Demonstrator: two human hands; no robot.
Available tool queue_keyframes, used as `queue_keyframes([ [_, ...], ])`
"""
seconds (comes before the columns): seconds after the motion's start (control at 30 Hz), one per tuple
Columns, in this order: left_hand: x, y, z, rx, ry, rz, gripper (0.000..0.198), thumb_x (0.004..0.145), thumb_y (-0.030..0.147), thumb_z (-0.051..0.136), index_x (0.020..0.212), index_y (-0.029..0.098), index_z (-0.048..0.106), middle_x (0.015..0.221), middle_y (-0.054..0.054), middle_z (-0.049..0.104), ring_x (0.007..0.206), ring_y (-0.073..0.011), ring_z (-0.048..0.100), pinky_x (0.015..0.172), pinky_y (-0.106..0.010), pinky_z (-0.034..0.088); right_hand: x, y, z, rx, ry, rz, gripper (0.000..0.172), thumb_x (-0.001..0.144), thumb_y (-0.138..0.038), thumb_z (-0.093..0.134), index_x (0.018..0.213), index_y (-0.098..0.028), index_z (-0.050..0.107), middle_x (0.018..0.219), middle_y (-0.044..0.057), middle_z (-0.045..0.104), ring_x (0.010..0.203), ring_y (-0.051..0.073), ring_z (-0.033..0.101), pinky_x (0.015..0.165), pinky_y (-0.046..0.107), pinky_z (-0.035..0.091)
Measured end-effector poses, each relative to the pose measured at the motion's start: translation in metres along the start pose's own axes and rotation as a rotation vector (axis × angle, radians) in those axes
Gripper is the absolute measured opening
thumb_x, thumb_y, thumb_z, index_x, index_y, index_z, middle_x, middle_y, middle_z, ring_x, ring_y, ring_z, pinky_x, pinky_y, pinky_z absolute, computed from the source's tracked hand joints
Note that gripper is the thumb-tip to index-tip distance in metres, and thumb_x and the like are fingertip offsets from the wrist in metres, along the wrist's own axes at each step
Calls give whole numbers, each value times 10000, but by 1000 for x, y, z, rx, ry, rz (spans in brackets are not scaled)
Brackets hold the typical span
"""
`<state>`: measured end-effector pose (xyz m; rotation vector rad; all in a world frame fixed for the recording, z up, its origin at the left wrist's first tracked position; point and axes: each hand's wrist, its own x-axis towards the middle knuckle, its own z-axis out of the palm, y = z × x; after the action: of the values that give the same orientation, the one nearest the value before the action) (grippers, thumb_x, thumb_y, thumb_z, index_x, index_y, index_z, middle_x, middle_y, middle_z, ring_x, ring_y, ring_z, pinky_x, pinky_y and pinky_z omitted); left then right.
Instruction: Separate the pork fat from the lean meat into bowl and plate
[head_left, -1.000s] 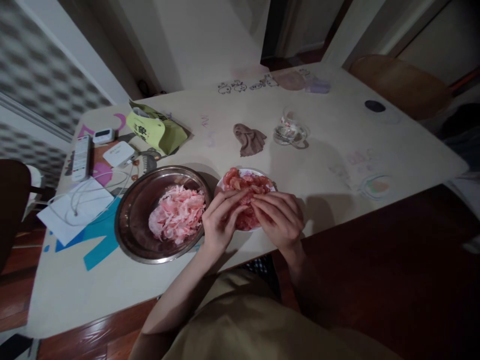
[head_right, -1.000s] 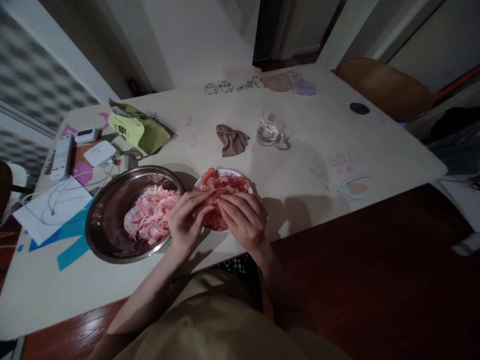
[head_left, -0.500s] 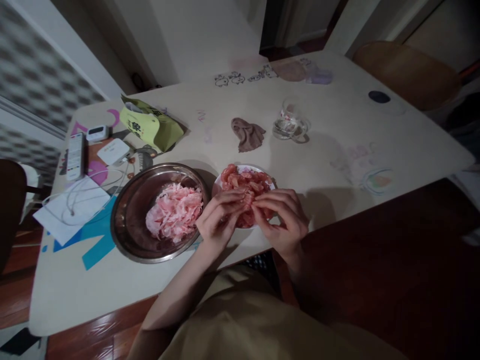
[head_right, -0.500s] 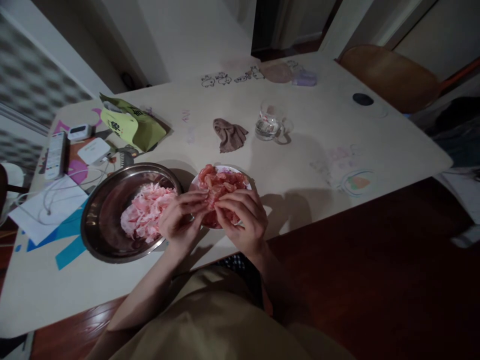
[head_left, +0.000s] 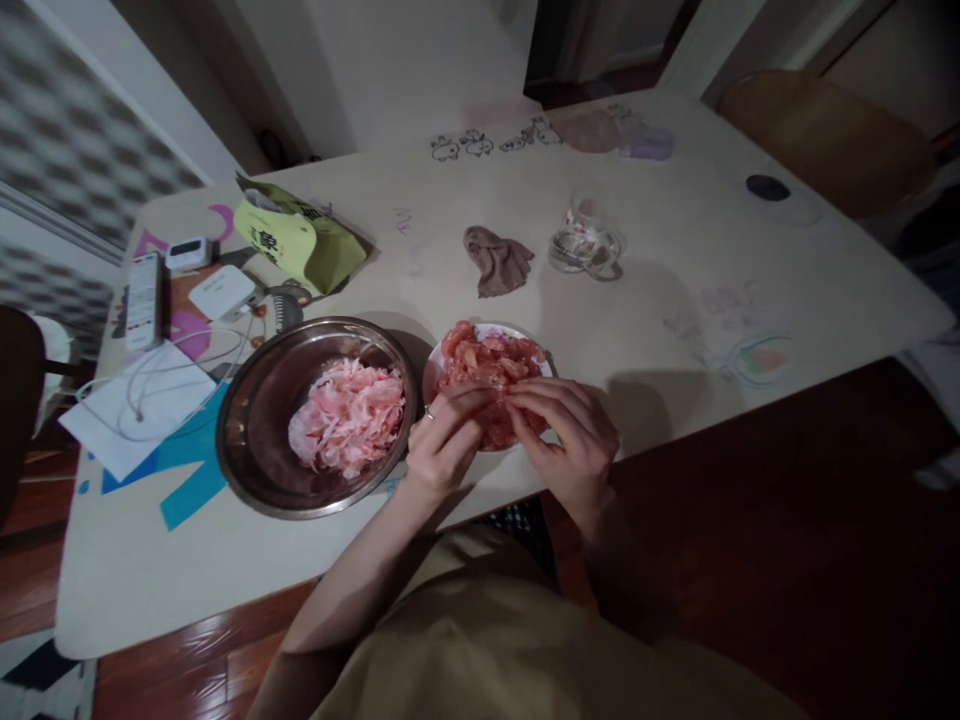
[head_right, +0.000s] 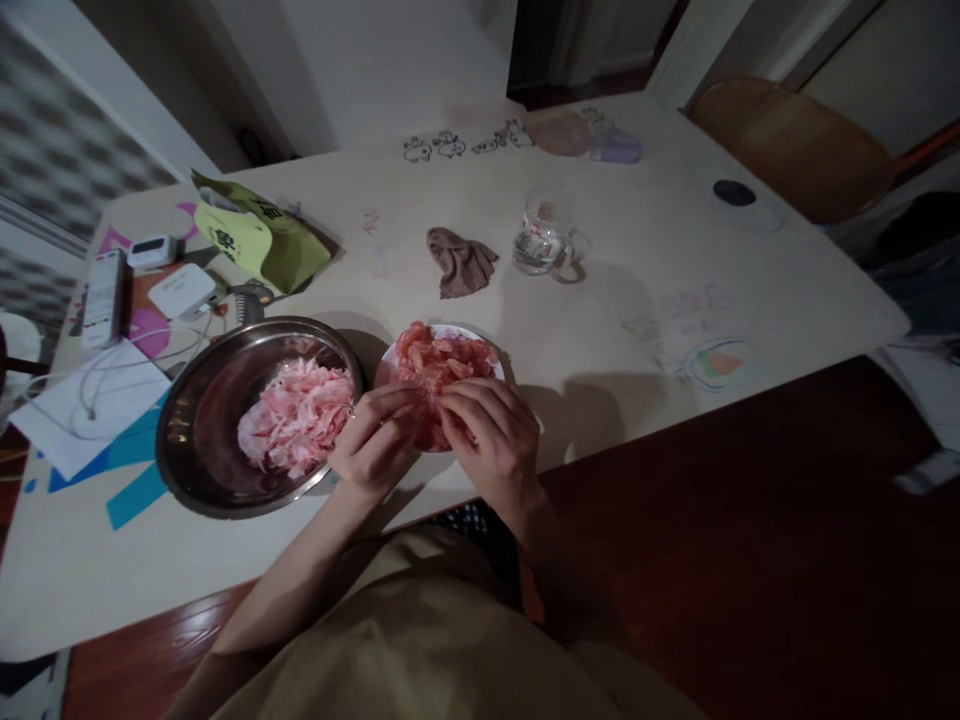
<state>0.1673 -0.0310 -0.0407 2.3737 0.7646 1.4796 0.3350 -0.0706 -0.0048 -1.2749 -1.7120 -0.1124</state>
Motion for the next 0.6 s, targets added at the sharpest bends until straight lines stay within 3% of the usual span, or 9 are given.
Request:
queue_keyframes([
  [0.23, 4, 0, -10, 52, -165, 54, 152, 964, 69, 572, 1049, 157, 662, 1212, -147, 714, 1281, -253, 634, 989, -362, 601, -1, 4, -1, -85, -94, 3, 166, 917, -89, 617, 1002, -215, 685, 964, 41, 780, 925, 184, 722, 871, 351, 569],
  [0.6, 10, 13, -21, 98, -204, 64, 189, 949, 56, 604, 1090, 156, 681, 1189, -133, 749, 1267, -245, 661, 960, -338, 620, 2, -2, -1, -177, -72, -87, 188, 904, -73, 624, 1034, -199, 674, 982, 59, 771, 971, 202, 707, 888, 366, 587],
])
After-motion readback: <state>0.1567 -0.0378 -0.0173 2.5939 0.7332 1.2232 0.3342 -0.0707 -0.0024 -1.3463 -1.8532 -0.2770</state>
